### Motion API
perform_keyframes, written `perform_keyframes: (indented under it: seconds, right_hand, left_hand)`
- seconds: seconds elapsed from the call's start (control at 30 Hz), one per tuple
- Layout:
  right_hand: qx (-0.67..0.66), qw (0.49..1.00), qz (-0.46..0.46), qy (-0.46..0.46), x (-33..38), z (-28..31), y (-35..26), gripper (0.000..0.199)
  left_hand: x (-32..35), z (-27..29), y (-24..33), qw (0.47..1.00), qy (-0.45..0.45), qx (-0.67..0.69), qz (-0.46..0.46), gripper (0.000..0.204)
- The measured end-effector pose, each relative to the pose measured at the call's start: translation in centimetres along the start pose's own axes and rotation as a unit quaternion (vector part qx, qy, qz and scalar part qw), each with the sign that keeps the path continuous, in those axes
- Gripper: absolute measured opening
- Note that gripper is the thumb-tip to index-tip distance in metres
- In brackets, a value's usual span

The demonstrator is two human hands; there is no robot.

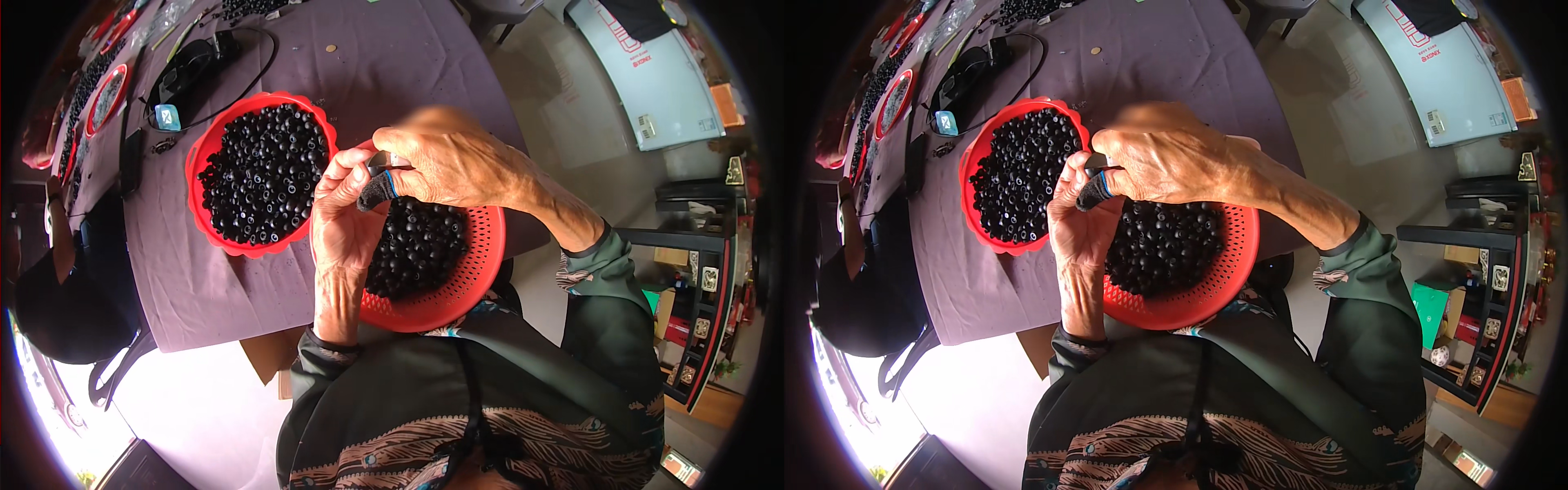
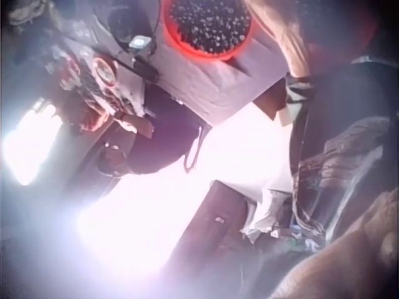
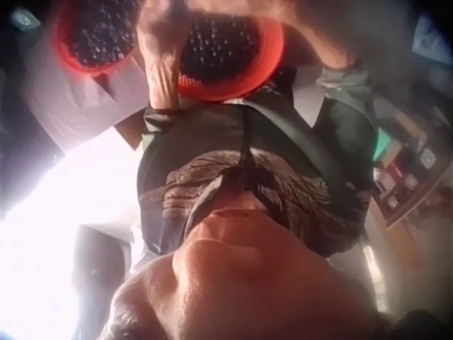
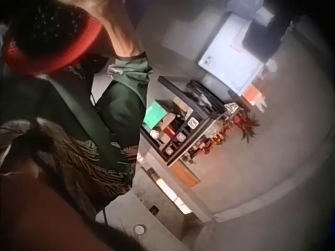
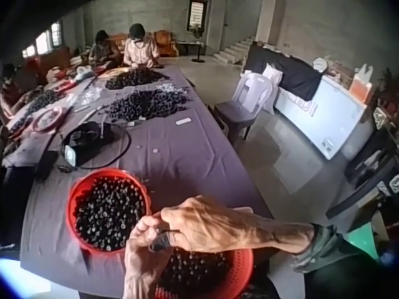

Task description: The person inspects small black plastic components by hand, moving them between two red basins.

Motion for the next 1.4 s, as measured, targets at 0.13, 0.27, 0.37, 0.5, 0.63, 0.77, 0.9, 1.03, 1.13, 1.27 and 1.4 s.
perform_keyframes:
  seconds: [0.13,0.27,0.37,0.5,0.63,0.77,0.9,1.03,1.13,1.27,1.4]
  right_hand:
    - [0.012,1.000,0.014,0.020,0.0,-0.3,0.0,0.016]
    - [0.030,0.999,0.026,0.019,0.1,-0.3,-0.2,0.018]
    - [0.026,0.999,0.033,0.024,0.0,-0.1,-0.5,0.020]
    - [0.016,0.997,0.053,0.061,0.1,0.2,-0.1,0.024]
    - [0.020,0.999,0.023,0.030,-0.2,0.2,-0.2,0.026]
    - [0.025,0.999,0.017,0.025,-0.1,0.2,-0.1,0.025]
    - [0.027,0.999,0.022,0.021,-0.1,0.2,-0.2,0.023]
    - [0.032,0.999,0.022,0.019,0.0,-0.1,-0.1,0.022]
    - [0.042,0.998,0.030,0.022,0.0,-0.1,-0.3,0.021]
    - [0.041,0.998,0.038,0.038,0.0,-0.1,-0.1,0.023]
    - [0.044,0.997,0.039,0.044,-0.1,0.0,-0.1,0.026]
  left_hand:
    - [0.1,0.1,0.0,1.000,0.021,-0.002,-0.013,0.020]
    - [0.3,-0.2,0.0,1.000,0.024,-0.004,-0.018,0.020]
    - [0.4,-0.3,0.0,1.000,0.010,0.017,-0.012,0.020]
    - [0.0,-0.9,-0.4,0.999,-0.017,0.040,0.011,0.018]
    - [0.0,-0.6,-0.4,0.999,-0.032,0.039,0.008,0.017]
    - [0.0,-0.6,-0.4,0.999,-0.023,0.038,0.004,0.016]
    - [0.1,-0.8,-0.3,1.000,0.002,0.027,-0.003,0.016]
    - [0.3,-0.8,-0.3,1.000,0.017,0.022,-0.007,0.018]
    - [0.3,-0.7,-0.3,0.999,0.013,0.028,-0.016,0.019]
    - [0.4,-1.2,-0.2,0.999,0.001,0.035,-0.006,0.015]
    - [0.4,-1.3,-0.2,0.999,-0.003,0.040,-0.007,0.015]
Point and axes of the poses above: each hand's wrist, its own x-axis away from the middle knuckle, its own z-axis out of the back of the hand, y = z × x, the point moved 3 cm from there along -x, towards the middle knuckle, and after that the axes turned 14 degrees about z, right-handed, at the moved point
